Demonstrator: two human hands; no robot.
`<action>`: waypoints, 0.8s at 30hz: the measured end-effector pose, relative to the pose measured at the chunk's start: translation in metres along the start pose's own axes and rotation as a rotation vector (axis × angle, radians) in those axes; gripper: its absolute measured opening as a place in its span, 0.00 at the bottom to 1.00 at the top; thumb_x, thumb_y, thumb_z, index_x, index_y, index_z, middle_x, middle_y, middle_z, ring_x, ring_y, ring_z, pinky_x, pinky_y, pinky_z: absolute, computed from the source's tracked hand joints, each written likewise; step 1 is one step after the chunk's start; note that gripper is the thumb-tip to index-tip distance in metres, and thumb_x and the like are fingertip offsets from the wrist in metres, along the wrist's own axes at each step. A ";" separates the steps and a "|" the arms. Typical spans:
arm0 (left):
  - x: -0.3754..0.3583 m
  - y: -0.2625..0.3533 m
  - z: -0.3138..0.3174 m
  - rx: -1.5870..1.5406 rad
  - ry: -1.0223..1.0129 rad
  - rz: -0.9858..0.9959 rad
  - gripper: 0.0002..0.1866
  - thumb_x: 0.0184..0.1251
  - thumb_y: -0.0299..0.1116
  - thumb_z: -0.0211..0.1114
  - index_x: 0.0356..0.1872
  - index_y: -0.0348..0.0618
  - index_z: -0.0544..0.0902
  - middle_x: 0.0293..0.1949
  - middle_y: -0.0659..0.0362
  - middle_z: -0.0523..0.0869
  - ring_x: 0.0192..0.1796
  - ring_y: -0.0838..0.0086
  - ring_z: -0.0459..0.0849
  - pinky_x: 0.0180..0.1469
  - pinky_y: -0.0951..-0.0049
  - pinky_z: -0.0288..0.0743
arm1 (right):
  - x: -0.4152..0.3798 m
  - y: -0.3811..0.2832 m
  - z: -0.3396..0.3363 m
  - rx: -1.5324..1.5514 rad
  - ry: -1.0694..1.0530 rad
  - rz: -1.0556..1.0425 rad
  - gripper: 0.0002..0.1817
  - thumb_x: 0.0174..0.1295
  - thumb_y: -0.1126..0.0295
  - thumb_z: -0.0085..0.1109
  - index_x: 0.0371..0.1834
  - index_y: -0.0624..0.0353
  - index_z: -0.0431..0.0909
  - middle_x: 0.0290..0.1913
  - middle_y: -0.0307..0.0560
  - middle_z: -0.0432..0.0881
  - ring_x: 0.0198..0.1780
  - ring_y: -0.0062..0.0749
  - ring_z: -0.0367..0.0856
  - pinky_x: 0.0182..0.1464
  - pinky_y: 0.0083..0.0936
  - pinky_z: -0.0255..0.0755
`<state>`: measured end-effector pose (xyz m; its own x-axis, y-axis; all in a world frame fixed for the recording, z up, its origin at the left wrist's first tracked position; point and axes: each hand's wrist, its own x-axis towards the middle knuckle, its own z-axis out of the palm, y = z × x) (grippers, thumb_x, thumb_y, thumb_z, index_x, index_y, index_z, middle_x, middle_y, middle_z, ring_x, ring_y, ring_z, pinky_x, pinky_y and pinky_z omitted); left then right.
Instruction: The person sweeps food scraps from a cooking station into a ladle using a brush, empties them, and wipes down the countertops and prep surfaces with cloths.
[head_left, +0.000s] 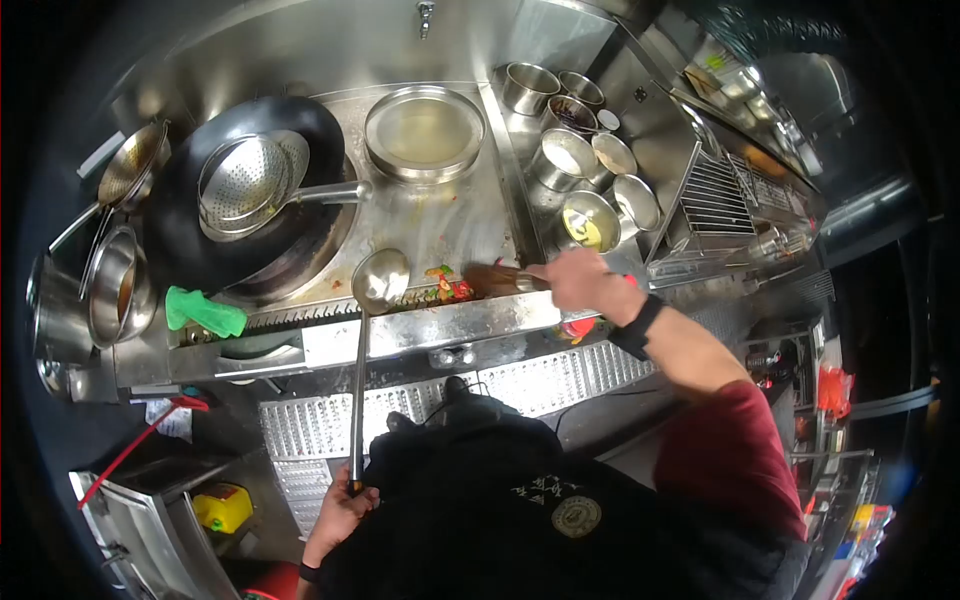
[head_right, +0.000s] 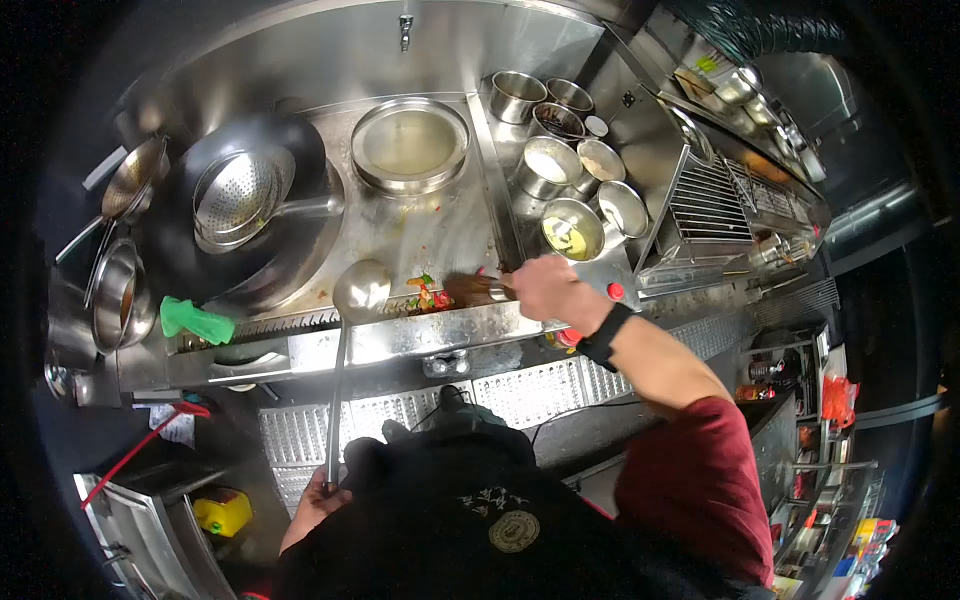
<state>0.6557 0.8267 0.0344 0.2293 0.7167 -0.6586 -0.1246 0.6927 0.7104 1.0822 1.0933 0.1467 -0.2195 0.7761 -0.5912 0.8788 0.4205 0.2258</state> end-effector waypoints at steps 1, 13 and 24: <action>-0.001 -0.001 0.001 0.005 -0.008 -0.005 0.21 0.66 0.22 0.61 0.58 0.46 0.67 0.24 0.68 0.75 0.25 0.86 0.70 0.27 0.83 0.64 | -0.006 0.004 -0.002 -0.005 -0.007 -0.003 0.25 0.56 0.69 0.50 0.61 0.49 0.74 0.42 0.54 0.85 0.45 0.50 0.85 0.47 0.42 0.78; -0.012 0.014 0.025 0.111 0.048 0.077 0.21 0.65 0.19 0.61 0.59 0.44 0.71 0.30 0.69 0.76 0.30 0.86 0.71 0.32 0.82 0.66 | 0.005 -0.018 -0.056 0.514 -0.177 0.160 0.20 0.49 0.66 0.56 0.47 0.54 0.83 0.38 0.57 0.85 0.44 0.44 0.85 0.47 0.39 0.78; -0.007 0.000 0.025 0.040 0.027 0.075 0.23 0.66 0.20 0.56 0.62 0.40 0.68 0.33 0.65 0.78 0.35 0.84 0.74 0.36 0.80 0.69 | 0.012 -0.010 -0.068 0.329 0.007 -0.010 0.21 0.49 0.62 0.56 0.47 0.53 0.85 0.26 0.56 0.83 0.27 0.43 0.84 0.34 0.35 0.77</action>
<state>0.6780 0.8202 0.0449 0.1949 0.7687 -0.6092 -0.1015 0.6336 0.7670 1.0414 1.1305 0.1898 -0.2310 0.7763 -0.5865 0.9660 0.2548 -0.0433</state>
